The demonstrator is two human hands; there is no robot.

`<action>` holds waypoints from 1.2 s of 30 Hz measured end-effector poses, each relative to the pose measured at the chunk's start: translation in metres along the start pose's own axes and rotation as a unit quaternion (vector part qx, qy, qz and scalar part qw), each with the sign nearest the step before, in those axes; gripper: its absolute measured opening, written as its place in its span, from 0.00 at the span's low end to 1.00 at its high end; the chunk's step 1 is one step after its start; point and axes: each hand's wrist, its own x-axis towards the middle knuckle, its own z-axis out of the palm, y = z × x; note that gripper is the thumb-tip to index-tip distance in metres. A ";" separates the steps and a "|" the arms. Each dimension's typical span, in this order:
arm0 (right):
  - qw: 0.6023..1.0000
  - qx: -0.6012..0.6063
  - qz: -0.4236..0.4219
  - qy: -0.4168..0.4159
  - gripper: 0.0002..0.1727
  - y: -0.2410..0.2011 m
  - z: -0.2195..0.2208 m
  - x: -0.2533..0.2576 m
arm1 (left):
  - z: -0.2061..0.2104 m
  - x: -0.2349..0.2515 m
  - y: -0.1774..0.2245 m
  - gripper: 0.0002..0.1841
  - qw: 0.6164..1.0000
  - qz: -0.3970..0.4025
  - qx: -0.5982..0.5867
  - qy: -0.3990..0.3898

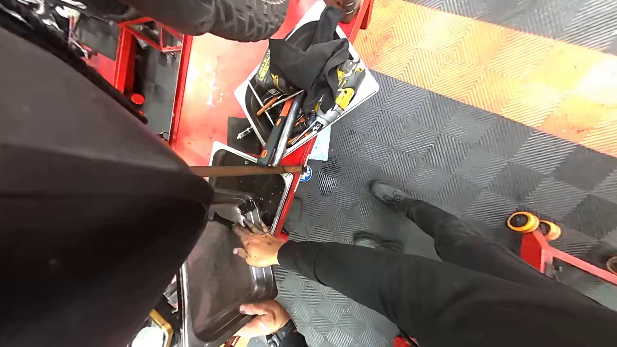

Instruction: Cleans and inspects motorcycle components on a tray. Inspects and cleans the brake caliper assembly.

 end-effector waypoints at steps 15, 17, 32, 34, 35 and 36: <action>0.996 0.057 -0.045 0.060 0.37 0.011 0.007 -0.013 | -0.026 0.003 -0.009 0.30 0.993 0.110 0.037 -0.024; 0.996 0.055 -0.042 0.054 0.37 0.011 0.006 -0.015 | -0.028 0.000 -0.009 0.31 0.995 0.093 0.017 -0.025; 0.984 -0.171 -0.010 0.040 0.40 0.023 -0.008 -0.076 | -0.029 -0.063 0.049 0.30 0.989 -0.097 0.100 0.042; 0.977 -0.208 0.000 0.038 0.40 0.024 -0.017 -0.086 | -0.027 -0.073 0.060 0.29 0.985 -0.144 0.089 0.038; 0.973 -0.227 0.002 0.034 0.39 0.024 -0.021 -0.091 | -0.025 -0.078 0.066 0.28 0.980 -0.178 0.078 0.045; 0.968 -0.247 0.003 0.030 0.39 0.024 -0.026 -0.096 | -0.023 -0.083 0.073 0.28 0.972 -0.218 0.065 0.050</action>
